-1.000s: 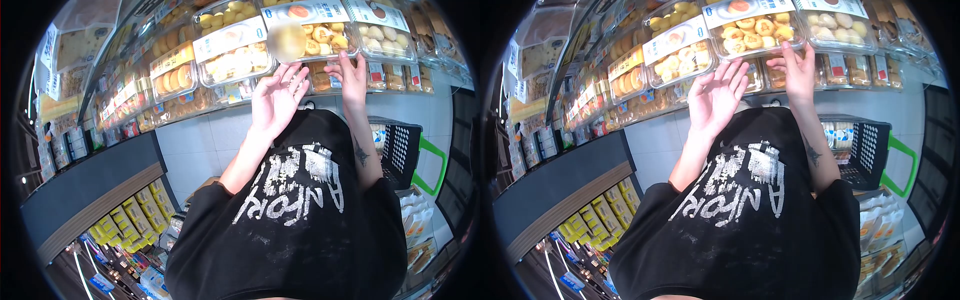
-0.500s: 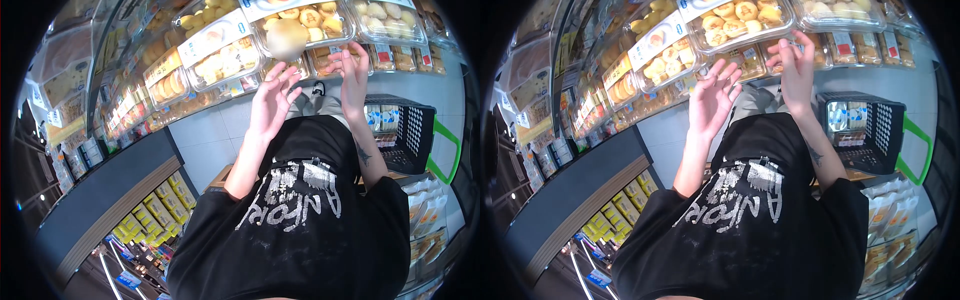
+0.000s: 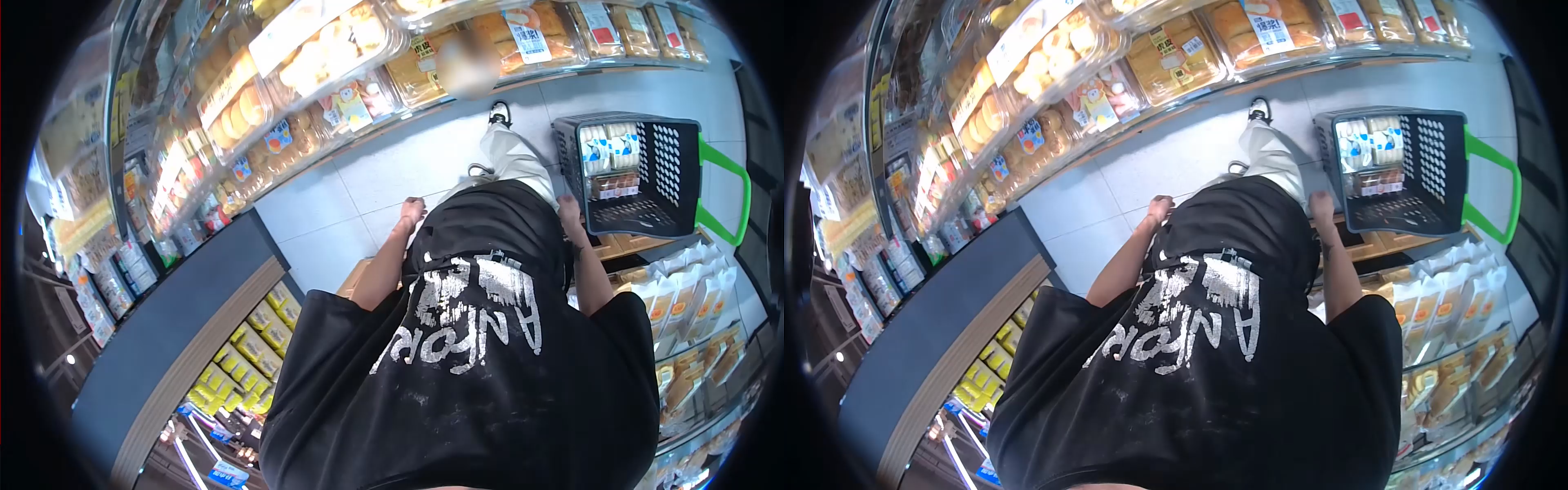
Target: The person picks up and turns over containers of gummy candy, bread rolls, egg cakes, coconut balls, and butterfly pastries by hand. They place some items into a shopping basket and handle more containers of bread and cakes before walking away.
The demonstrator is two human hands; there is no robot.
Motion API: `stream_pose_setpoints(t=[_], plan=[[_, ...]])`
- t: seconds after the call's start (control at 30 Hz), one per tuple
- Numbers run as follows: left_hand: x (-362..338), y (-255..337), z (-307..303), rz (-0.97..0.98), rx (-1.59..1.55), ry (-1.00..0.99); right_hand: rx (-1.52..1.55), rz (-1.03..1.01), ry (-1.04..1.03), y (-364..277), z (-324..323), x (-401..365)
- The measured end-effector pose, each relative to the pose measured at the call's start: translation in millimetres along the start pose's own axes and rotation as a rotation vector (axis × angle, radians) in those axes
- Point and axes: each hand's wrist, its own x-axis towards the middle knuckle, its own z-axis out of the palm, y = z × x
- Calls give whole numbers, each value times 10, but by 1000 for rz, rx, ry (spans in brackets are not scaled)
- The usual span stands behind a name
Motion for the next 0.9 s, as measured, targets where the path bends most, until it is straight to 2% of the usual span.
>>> stream_pose_setpoints(t=[0.03, 0.1, 0.2, 0.23, 0.43, 0.53, 0.6, 0.77, 0.83, 0.9], plan=[[-11, -110, -14, 37, -62, -3, 18, 188, -133, -62, -111, -192], [-69, -222, 7, 183, -203, -45, 71, 75, -200, 1042, 236, 280], [-154, -313, 105, 266, -273, -102, 144, -404, -40, 1143, 189, -155], [-109, -377, 172, 243, -288, -110, 173, -462, -29, 1175, 158, -233], [9, -646, 553, 131, -281, -149, 252, -405, -83, 1247, -73, -482], [-50, -685, 634, 231, -251, -158, 280, -388, -95, 1220, -137, -555], [-85, -737, 610, 283, -223, -155, 310, -381, -102, 1165, -167, -597], [-54, -896, 397, 226, -304, -111, 451, -363, -138, 991, -249, -653], [1, -978, 321, 207, -348, -72, 426, -365, -133, 880, -322, -676], [23, -1026, 269, 203, -335, -55, 230, -385, -80, 961, -366, -494]])
